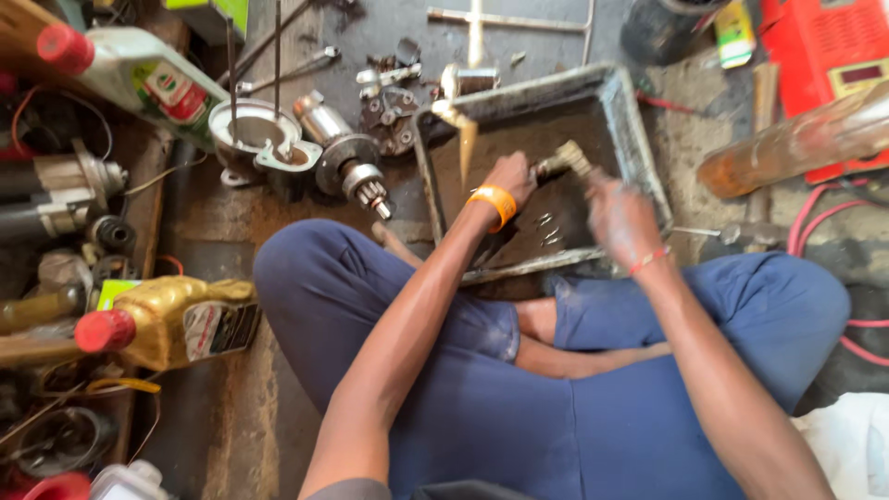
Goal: The person sits on the floor and cleans small mechanical parts by pouring liquid from a plastic bottle into a metal tray and scrubbing the parts with a brush. The person handles several small metal components, repeatedly rinsing and scrubbing them in the tray.
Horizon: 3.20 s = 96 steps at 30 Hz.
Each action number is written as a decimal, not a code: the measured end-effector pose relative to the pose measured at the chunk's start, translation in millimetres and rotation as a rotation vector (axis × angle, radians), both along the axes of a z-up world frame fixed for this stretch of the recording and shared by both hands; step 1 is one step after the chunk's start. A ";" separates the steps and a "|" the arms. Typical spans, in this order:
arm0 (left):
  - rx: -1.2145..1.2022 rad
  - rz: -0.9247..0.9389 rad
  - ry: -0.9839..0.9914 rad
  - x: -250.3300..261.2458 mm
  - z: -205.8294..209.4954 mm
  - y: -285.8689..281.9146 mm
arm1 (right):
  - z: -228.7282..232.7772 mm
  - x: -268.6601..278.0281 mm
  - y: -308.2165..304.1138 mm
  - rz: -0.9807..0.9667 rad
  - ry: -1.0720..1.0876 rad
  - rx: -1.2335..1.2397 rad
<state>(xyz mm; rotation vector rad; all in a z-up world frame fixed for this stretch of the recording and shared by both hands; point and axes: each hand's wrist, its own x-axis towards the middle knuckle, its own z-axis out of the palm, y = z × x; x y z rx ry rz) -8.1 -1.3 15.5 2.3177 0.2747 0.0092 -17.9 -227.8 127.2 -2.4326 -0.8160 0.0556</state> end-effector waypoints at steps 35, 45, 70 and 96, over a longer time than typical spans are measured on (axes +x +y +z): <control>0.172 0.040 -0.062 -36.8 82.7 -17.4 | 14.6 5.8 -5.5 0.040 0.171 -0.043; 0.145 0.037 -0.115 -35.0 99.5 -18.3 | 26.8 0.1 2.3 0.049 0.093 -0.021; -0.665 0.359 0.210 -7.4 26.3 -19.2 | 8.4 14.7 -17.9 0.018 0.192 -0.059; -0.055 0.134 -0.091 -11.9 40.2 -13.2 | 39.2 17.8 -26.3 -0.027 0.329 -0.238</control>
